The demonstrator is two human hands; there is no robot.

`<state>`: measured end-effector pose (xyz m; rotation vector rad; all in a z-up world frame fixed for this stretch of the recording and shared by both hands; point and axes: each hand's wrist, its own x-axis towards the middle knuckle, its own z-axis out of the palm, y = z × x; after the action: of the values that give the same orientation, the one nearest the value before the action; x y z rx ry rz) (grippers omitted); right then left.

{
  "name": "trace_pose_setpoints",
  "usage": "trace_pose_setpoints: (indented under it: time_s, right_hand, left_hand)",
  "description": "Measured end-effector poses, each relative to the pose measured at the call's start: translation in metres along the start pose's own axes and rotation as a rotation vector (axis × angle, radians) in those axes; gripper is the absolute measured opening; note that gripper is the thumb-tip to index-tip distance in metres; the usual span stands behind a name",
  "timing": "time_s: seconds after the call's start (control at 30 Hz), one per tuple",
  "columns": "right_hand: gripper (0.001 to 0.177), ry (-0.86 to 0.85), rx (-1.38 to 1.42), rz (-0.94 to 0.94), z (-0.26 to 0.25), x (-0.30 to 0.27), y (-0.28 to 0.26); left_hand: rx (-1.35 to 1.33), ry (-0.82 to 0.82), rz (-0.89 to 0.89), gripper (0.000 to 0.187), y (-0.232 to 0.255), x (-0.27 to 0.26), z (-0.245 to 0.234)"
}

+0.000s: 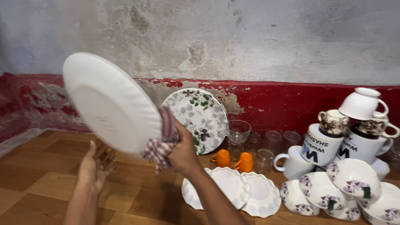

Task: The person wipes several floral-patterned plates using a cloth, handling them one at a time and placing them on a wooden floor next to a collection of cups and glasses.

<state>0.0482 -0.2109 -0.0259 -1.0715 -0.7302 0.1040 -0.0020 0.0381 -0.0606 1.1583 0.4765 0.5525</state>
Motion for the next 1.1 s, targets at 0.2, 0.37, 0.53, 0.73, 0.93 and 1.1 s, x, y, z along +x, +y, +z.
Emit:
trace_pose_setpoints:
  time_s: [0.2,0.37,0.53,0.73,0.93,1.1]
  right_hand:
    - [0.04,-0.242,-1.037,-0.932,0.046,0.013,-0.031]
    - [0.03,-0.442,-1.207,-1.13,0.054,0.014,-0.009]
    - [0.044,-0.827,-1.148,-0.473,0.045,0.055,-0.011]
    - [0.077,-0.022,-1.416,-0.367,0.05,0.097,-0.028]
    - [0.103,-0.553,-1.493,-0.393,0.093,0.056,0.012]
    - [0.057,-0.59,-1.449,-0.787,0.089,0.103,0.03]
  left_hand:
    - [-0.362,-0.541,0.356,0.083,0.063,-0.067,0.01]
    - [-0.417,-0.004,0.171,0.056,0.069,-0.06,-0.005]
    - [-0.518,-0.147,0.352,0.054,0.057,-0.045,-0.017]
    - [-0.589,-0.24,0.498,0.058,0.043,-0.034,-0.021]
    - [-0.704,-0.312,0.58,0.06,0.031,-0.014,-0.009]
    - [-0.682,-0.353,0.634,0.058,0.03,-0.005,-0.006]
